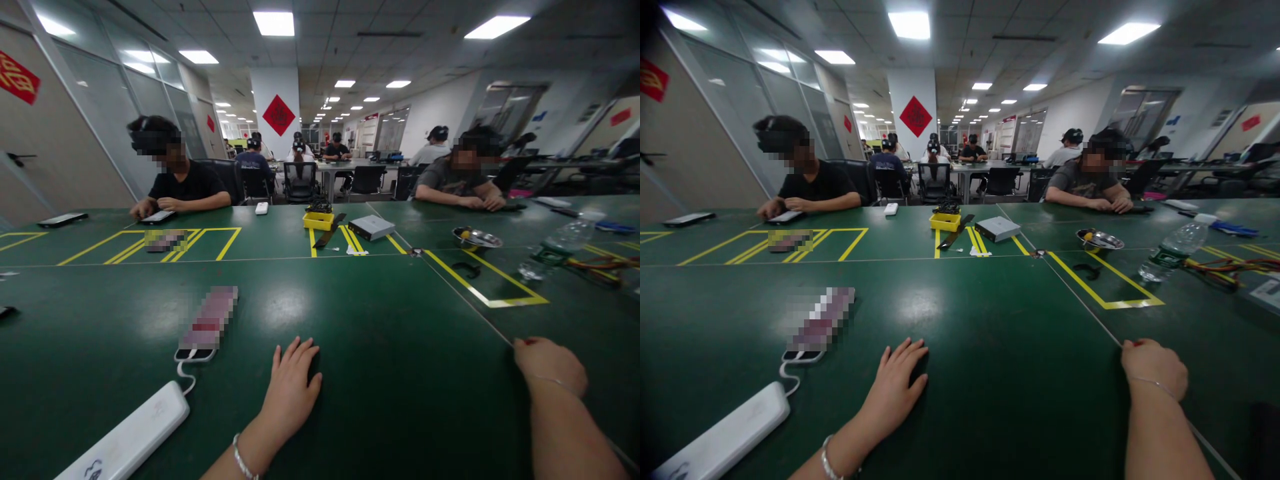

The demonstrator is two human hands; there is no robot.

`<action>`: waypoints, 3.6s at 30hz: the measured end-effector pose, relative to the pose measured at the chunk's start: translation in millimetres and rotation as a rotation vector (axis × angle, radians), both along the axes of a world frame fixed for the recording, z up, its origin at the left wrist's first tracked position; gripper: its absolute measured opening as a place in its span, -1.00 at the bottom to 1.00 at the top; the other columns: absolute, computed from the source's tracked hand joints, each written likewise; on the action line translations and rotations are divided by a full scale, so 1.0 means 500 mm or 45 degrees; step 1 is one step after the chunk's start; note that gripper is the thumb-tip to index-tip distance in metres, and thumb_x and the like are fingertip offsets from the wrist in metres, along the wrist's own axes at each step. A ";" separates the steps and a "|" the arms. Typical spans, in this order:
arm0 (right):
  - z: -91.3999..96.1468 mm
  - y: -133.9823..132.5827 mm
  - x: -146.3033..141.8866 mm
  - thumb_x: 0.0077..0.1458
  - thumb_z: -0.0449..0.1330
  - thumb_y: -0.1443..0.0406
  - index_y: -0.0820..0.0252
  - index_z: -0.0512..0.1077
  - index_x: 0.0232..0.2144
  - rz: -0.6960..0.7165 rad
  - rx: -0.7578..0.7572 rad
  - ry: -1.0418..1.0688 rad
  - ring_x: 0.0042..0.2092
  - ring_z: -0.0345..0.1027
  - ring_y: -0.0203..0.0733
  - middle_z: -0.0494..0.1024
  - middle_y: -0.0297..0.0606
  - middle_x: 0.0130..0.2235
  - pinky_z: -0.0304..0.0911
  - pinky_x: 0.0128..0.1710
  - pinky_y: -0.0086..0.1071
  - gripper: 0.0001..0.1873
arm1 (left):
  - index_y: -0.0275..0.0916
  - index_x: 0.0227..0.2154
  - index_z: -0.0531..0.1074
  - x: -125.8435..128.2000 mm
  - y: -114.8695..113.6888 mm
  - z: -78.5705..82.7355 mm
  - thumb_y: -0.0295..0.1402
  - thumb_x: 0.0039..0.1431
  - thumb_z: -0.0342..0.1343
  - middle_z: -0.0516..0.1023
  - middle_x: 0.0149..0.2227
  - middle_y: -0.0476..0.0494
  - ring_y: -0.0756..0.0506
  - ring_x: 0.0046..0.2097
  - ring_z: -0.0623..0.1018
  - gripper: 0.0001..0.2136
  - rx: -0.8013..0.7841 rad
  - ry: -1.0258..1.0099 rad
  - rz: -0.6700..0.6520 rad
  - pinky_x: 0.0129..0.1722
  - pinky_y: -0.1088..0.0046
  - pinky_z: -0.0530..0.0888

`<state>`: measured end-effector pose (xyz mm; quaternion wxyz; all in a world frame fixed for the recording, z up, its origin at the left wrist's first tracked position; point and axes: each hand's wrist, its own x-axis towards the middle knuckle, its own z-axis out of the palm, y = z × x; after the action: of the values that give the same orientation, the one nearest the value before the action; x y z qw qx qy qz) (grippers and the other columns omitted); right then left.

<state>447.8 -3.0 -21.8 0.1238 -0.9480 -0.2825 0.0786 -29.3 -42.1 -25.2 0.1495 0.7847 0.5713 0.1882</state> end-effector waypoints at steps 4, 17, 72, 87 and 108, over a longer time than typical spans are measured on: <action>0.005 -0.002 -0.007 -0.14 -0.03 0.17 0.29 0.38 -0.17 0.031 0.037 0.026 -0.18 0.21 0.25 0.32 0.21 -0.26 0.02 -0.52 -0.18 -0.51 | -0.08 -0.03 0.22 -0.001 0.001 0.002 -0.37 0.04 -0.07 0.25 0.08 -0.05 -0.17 0.16 0.10 -0.63 0.006 -0.021 -0.005 0.11 -0.01 -0.10; 0.038 -0.008 -0.067 -0.03 -0.17 0.18 0.40 0.25 -0.03 0.006 0.139 -0.053 -0.11 0.15 0.26 0.19 0.32 -0.11 0.05 -0.44 -0.10 -0.43 | -0.06 -0.13 0.30 -0.001 0.000 0.008 -0.39 0.05 -0.07 0.31 0.03 -0.01 -0.16 0.14 0.14 -0.71 -0.002 -0.072 0.007 0.09 -0.03 -0.07; 0.032 -0.016 -0.617 -0.30 0.29 0.31 0.27 0.37 -0.44 0.766 0.502 2.111 -0.57 0.14 -0.51 0.37 -0.40 -0.55 0.03 -0.61 -0.59 -0.73 | -0.27 -0.51 0.36 0.005 0.019 0.028 -0.42 -0.14 0.12 0.45 -0.24 -0.11 -0.07 -0.22 0.44 -0.92 -0.268 -1.235 0.243 -0.23 0.43 0.34; 0.020 -0.029 -0.596 -0.19 0.25 0.30 0.28 0.33 -0.43 0.925 0.146 2.350 -0.56 0.22 -0.48 0.41 -0.34 -0.51 0.10 -0.57 -0.59 -0.77 | -0.24 -0.32 0.39 0.013 0.009 0.038 -0.29 0.10 -0.10 0.47 -0.32 -0.07 -0.02 -0.35 0.45 -0.80 -0.303 -1.110 0.113 -0.30 0.46 0.35; 0.025 -0.029 -0.604 -0.16 0.23 0.29 0.25 0.30 -0.34 0.768 0.316 2.376 -0.57 0.17 -0.51 0.45 -0.25 -0.32 0.09 -0.58 -0.57 -0.72 | -0.22 -0.47 0.37 0.020 0.006 0.030 -0.46 -0.09 0.08 0.48 -0.25 -0.07 -0.05 -0.23 0.45 -0.94 -0.185 -1.034 0.187 -0.27 0.43 0.33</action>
<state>145.8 -17.6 -9.1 0.3701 -0.3746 -0.3078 0.7925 -19.1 -39.2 -10.2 0.4038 0.5914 0.5323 0.4515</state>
